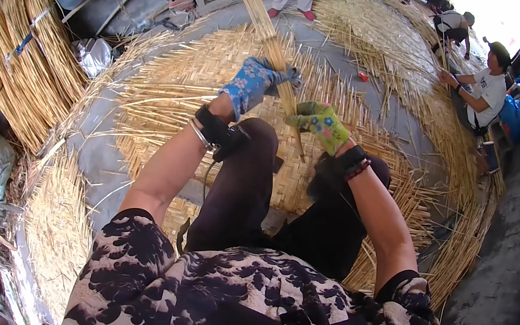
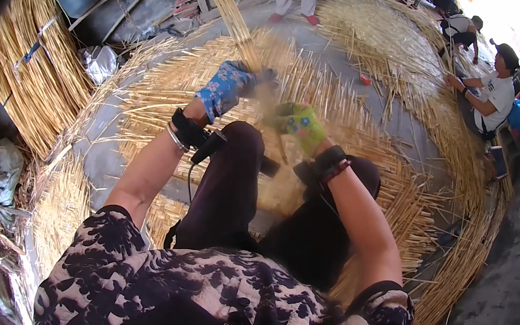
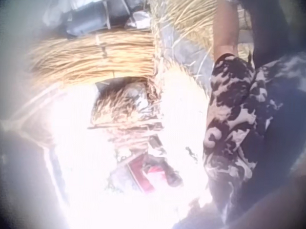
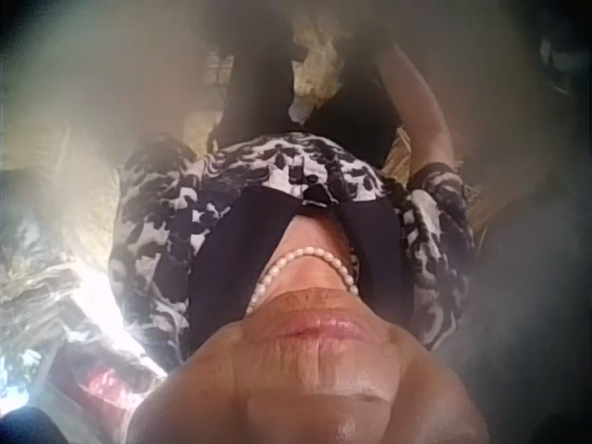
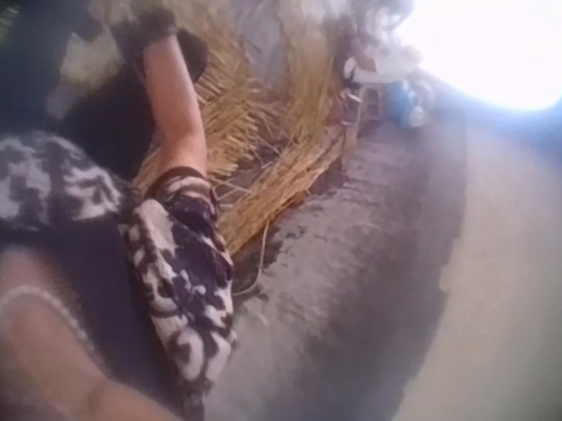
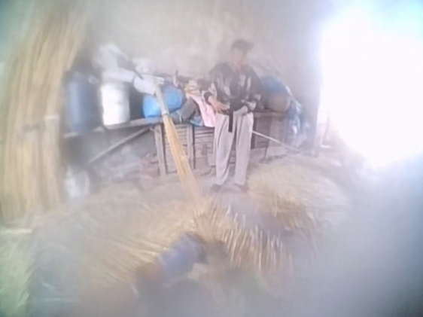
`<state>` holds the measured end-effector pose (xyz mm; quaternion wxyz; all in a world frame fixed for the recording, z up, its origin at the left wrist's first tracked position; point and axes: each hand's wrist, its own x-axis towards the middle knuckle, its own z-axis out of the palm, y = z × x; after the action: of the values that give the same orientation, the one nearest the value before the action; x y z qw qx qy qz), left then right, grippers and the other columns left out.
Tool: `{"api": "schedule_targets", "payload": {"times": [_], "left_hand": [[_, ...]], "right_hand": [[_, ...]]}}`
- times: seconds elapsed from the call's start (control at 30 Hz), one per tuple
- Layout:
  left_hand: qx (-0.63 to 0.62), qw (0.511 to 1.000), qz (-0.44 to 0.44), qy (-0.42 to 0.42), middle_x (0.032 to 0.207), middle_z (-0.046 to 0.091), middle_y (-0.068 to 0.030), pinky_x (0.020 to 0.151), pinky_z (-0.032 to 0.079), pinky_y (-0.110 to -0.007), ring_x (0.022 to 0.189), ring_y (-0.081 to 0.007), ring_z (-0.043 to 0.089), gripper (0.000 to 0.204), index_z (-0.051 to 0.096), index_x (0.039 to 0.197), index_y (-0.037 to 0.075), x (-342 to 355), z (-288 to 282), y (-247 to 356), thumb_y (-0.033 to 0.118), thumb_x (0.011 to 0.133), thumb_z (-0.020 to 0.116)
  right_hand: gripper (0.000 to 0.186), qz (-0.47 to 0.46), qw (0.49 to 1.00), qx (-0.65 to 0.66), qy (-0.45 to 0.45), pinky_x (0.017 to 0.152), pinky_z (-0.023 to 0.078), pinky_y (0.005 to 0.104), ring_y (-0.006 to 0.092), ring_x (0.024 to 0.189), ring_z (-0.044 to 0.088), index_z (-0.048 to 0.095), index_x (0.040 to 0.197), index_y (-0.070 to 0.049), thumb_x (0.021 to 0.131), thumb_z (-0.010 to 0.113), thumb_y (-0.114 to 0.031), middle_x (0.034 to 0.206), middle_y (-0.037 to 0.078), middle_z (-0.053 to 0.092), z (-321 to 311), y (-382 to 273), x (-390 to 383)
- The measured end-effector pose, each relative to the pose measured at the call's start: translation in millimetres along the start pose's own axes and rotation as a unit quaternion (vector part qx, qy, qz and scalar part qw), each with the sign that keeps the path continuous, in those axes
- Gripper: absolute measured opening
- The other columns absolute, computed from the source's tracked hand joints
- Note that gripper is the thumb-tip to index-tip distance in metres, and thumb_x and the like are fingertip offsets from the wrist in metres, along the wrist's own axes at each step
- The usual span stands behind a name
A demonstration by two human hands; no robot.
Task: Weaving strips of bamboo into a large mat on the floor.
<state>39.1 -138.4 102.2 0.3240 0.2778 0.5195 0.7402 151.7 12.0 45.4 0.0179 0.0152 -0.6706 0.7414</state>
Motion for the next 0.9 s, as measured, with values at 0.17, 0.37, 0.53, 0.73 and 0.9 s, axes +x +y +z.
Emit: {"api": "schedule_targets", "payload": {"times": [0.17, 0.37, 0.53, 0.73, 0.9], "left_hand": [[0.012, 0.998, -0.014, 0.056, 0.092, 0.06, -0.0115, 0.074, 0.05, -0.033, 0.083, -0.0217, 0.06, 0.023, 0.055, 0.099, -0.005, 1.2, -1.3, 17.1, 0.007, 0.078, 0.057], [0.009, 0.996, -0.009, 0.088, 0.095, 0.059, -0.0122, 0.074, 0.05, -0.032, 0.083, -0.0225, 0.059, 0.026, 0.052, 0.103, -0.005, 1.5, -13.0, 18.7, 0.006, 0.079, 0.056], [0.049, 0.996, 0.002, 0.08, 0.093, 0.059, -0.0116, 0.071, 0.05, -0.029, 0.081, -0.0213, 0.06, 0.025, 0.053, 0.101, -0.005, 10.3, -13.5, 22.8, 0.008, 0.079, 0.056], [0.113, 0.992, 0.035, 0.051, 0.086, 0.061, -0.0091, 0.069, 0.05, -0.027, 0.077, -0.0176, 0.06, 0.023, 0.057, 0.096, -0.004, 29.4, 2.8, 37.6, 0.011, 0.078, 0.059], [0.1, 0.995, 0.009, 0.014, 0.086, 0.062, -0.0097, 0.069, 0.049, -0.027, 0.078, -0.0165, 0.06, 0.021, 0.057, 0.094, -0.003, 22.6, -6.6, 23.7, 0.007, 0.076, 0.061]], "right_hand": [[0.03, 0.062, 0.998, 0.0, -0.013, 0.063, 0.042, 0.0213, 0.0069, 0.069, 0.052, 0.059, 0.094, -0.001, 0.073, 0.065, -0.02, 0.074, 0.0, 0.058, 1.3, -9.0, -11.7], [0.036, 0.038, 0.997, 0.009, -0.063, 0.064, 0.041, 0.0191, 0.0071, 0.077, 0.052, 0.056, 0.101, -0.002, 0.075, 0.062, -0.026, 0.09, 0.003, 0.056, 0.1, -0.4, -8.0], [0.055, -0.008, 0.989, 0.077, -0.124, 0.07, 0.042, 0.0237, 0.0129, 0.093, 0.051, 0.044, 0.114, -0.005, 0.07, 0.067, -0.029, 0.105, 0.008, 0.053, -13.1, 24.2, 4.4], [0.043, -0.089, 0.886, 0.318, -0.326, 0.099, 0.027, 0.0336, 0.0192, 0.117, 0.035, 0.035, 0.121, -0.006, 0.081, 0.048, -0.014, 0.124, 0.009, 0.04, -69.3, 52.2, 44.4], [0.031, -0.054, 0.94, 0.273, -0.196, 0.091, 0.034, 0.0309, 0.0198, 0.107, 0.045, 0.044, 0.111, -0.007, 0.082, 0.044, -0.018, 0.12, 0.007, 0.045, -34.7, 27.6, 45.0]]}}
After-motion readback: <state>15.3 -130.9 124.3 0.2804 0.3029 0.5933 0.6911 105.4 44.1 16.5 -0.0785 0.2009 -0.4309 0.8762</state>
